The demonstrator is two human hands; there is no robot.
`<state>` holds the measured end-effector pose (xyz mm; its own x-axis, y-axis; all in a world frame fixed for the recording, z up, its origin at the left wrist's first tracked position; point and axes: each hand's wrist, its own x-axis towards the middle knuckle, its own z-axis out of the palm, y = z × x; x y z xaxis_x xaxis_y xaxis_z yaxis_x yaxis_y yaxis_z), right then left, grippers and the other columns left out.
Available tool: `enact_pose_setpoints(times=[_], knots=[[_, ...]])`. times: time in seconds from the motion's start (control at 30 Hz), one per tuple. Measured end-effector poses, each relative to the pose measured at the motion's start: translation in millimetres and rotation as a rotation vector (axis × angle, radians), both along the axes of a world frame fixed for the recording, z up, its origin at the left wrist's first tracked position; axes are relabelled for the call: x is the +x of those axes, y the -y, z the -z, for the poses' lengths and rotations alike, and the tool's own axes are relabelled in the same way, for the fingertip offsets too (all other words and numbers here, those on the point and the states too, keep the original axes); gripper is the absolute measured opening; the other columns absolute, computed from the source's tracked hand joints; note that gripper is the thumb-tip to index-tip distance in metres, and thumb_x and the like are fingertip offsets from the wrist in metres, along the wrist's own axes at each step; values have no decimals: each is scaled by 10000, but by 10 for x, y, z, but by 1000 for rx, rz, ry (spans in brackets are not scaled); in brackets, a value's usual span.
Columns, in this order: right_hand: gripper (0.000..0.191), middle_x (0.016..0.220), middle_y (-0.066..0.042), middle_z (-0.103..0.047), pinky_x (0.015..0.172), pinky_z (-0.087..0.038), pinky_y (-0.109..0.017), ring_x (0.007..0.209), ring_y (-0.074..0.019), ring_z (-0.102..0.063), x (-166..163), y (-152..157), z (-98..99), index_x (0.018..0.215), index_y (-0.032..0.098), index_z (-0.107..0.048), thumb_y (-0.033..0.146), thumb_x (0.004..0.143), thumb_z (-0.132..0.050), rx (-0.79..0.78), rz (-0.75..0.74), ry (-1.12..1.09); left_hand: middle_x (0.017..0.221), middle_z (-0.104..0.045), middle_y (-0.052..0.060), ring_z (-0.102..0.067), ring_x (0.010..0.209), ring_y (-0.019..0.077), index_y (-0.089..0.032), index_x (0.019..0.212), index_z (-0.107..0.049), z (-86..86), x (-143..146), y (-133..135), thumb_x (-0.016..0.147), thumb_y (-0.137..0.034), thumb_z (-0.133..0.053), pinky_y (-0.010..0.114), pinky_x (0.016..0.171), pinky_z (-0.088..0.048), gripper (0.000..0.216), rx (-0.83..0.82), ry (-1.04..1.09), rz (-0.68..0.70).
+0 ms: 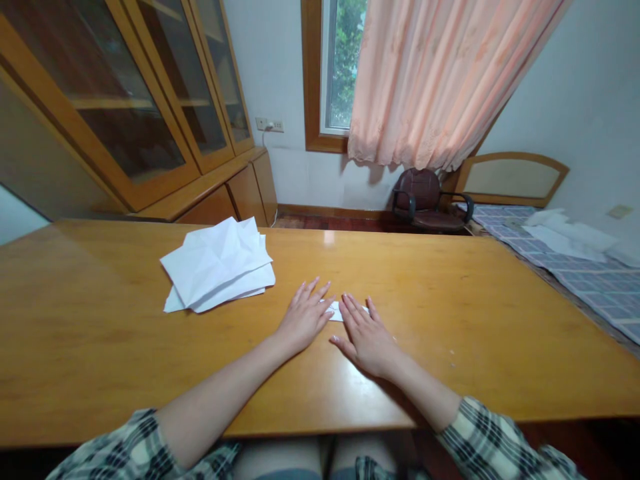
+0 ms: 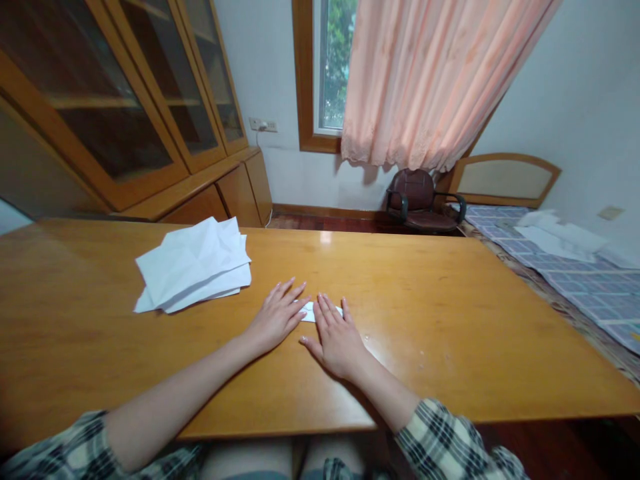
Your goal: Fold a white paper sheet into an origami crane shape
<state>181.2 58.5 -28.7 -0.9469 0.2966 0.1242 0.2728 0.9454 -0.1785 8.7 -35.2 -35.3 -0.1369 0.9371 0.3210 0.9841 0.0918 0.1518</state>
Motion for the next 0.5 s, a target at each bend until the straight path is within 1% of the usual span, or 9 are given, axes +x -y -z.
enact_pose_setpoints(times=[0.13,0.27,0.4,0.5], knots=[[715,1508,-134,-224,1144,-72,-522,1411,-244,-155,17,5,-14,1453,121,-242,595,919,-258,13,2,-40,1400,-469,11,-263,1364,279,-280,1279,-535,17,-7,-3,934,-366,-420,517,1115,-199,373,-37,-25,-6],[683,1508,-106,-237,1152,-64,-506,1410,-225,-164,26,0,-31,1460,149,-224,573,927,-275,11,-61,-57,1367,-509,1,-270,1364,272,-266,1319,-489,-21,23,6,950,-311,-375,520,1126,-148,390,-58,-39,22],[681,1497,-122,-265,1149,-99,-510,1403,-232,-191,23,-19,-12,1460,140,-222,561,929,-291,-3,-94,-51,1413,-453,-3,-241,1377,271,-252,1370,-421,-32,29,39,956,-310,-340,513,1130,-127,426,-104,-12,39],[687,1494,-127,-268,1148,-83,-519,1402,-238,-192,23,-23,-12,1461,139,-218,565,927,-297,-12,-103,-46,1449,-400,-8,-232,1379,269,-250,1403,-365,-17,14,65,957,-318,-314,504,1126,-152,454,-148,40,43]])
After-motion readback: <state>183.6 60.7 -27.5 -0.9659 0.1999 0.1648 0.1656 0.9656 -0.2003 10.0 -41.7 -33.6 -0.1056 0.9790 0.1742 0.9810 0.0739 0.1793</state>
